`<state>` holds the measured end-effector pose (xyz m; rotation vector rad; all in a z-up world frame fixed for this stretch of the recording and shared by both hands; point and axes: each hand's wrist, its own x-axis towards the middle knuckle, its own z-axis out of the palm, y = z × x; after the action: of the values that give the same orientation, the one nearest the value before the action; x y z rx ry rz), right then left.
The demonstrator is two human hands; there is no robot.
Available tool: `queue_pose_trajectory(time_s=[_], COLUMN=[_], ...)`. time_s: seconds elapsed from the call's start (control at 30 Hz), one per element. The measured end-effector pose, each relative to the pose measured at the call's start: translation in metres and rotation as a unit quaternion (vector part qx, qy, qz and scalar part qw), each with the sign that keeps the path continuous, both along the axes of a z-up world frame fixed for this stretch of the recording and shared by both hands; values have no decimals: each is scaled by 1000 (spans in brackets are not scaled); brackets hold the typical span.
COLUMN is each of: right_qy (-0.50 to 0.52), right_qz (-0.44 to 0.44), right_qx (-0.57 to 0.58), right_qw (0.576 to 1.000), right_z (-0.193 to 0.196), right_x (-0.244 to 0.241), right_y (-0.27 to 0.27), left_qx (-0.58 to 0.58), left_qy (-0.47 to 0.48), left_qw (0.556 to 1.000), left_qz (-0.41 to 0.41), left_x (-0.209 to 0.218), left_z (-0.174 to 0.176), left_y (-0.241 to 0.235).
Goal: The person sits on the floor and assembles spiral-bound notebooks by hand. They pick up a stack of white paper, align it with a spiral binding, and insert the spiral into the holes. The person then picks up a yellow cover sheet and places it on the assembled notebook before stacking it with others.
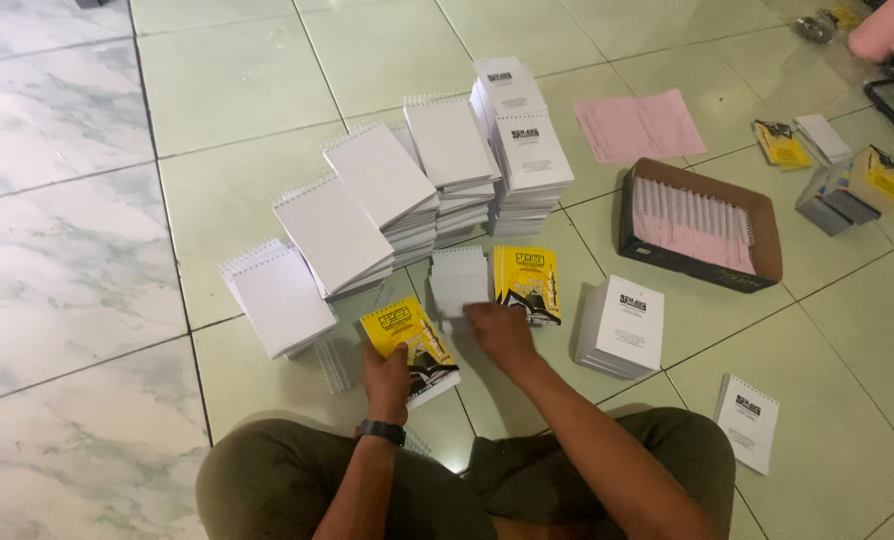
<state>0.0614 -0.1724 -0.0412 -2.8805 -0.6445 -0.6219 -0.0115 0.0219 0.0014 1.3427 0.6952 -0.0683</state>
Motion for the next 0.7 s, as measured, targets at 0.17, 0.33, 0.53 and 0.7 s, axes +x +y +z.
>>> queue_pose_trajectory(time_s=[0.17,0.33,0.53,0.7], right_qy=[331,283,122,148], right_qz=[-29,-89,124,184], right_qx=[100,229,241,3], right_qw=[938,927,955,972], right_z=[18,24,41,17], right_x=[-4,-4,-61,-98], right_y=[13,14,25,21], left_qx=[8,1,-82,-175], left_qy=[6,24,9,50], left_qw=[1000,1000,996,983], left_qz=[9,-17,-41,-16], left_x=[-1,-1,1,3], left_z=[-21,-6,25,23], left_y=[5,-2,-7,-6])
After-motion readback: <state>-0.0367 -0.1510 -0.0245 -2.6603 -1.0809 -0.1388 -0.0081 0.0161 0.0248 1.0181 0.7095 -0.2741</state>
